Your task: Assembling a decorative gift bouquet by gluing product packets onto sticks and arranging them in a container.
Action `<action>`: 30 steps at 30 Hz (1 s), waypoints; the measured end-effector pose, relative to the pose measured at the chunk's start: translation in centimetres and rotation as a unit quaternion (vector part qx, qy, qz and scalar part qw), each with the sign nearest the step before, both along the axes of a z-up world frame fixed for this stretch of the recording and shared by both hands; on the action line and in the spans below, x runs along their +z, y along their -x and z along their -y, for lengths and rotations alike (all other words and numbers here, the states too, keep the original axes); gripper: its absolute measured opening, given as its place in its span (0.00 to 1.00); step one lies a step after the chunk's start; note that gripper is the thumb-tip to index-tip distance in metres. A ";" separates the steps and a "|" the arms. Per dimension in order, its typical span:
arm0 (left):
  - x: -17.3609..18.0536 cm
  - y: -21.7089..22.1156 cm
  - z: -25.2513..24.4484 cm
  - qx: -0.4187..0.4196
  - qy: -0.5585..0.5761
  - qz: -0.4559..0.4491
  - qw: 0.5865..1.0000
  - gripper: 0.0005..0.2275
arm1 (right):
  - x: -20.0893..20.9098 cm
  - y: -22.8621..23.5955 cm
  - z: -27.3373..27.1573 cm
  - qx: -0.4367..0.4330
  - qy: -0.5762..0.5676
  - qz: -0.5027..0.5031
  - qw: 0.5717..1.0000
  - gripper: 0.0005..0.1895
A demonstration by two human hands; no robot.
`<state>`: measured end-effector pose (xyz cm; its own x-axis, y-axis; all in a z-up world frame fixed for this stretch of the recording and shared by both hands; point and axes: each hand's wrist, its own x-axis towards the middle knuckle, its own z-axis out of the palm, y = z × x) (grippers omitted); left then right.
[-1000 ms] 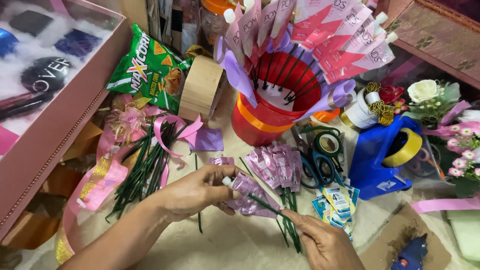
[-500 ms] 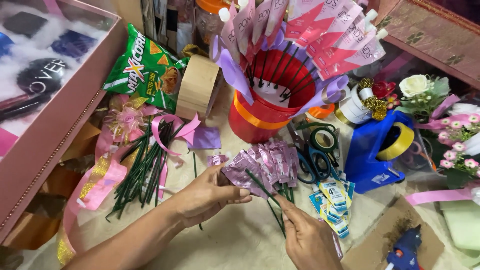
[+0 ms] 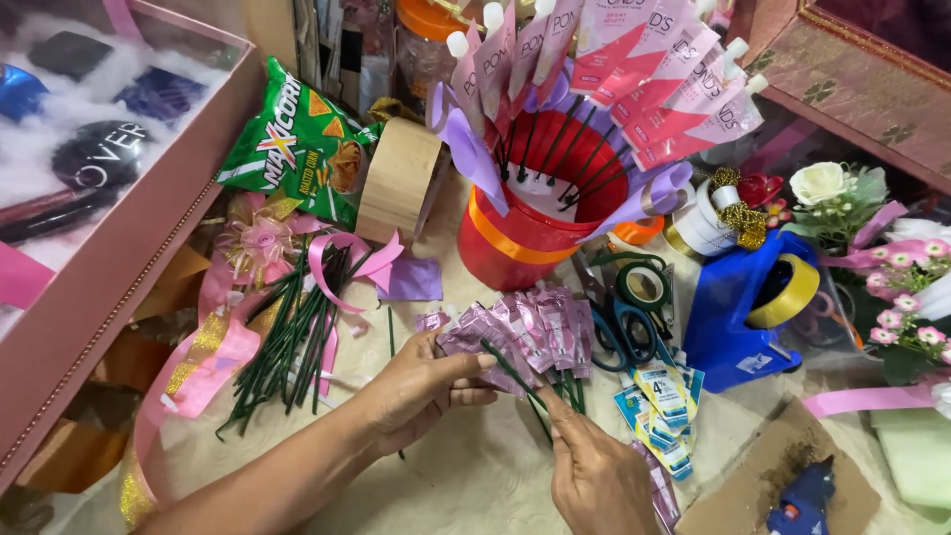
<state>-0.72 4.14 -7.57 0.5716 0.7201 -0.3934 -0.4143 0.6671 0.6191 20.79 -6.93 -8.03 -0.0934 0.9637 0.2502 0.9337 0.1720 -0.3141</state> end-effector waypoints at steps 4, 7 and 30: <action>0.6 -0.2 0.2 0.014 -0.015 -0.015 1.000 0.05 | -0.3 0.0 0.0 -0.002 -0.003 0.026 1.000 0.27; 1.0 -0.6 0.3 0.025 -0.004 -0.046 0.999 0.07 | -0.7 -0.1 0.2 -0.001 -0.020 0.044 0.999 0.27; 1.0 -0.7 0.4 0.055 0.019 -0.087 0.995 0.06 | -2.8 0.2 0.7 -0.017 -0.034 0.058 0.998 0.33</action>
<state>0.00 3.71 -6.58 0.4115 0.7565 -0.5082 -0.3747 0.6488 0.6624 20.59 -7.67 -10.78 -0.0933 0.9480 0.3043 0.9688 0.1569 -0.1918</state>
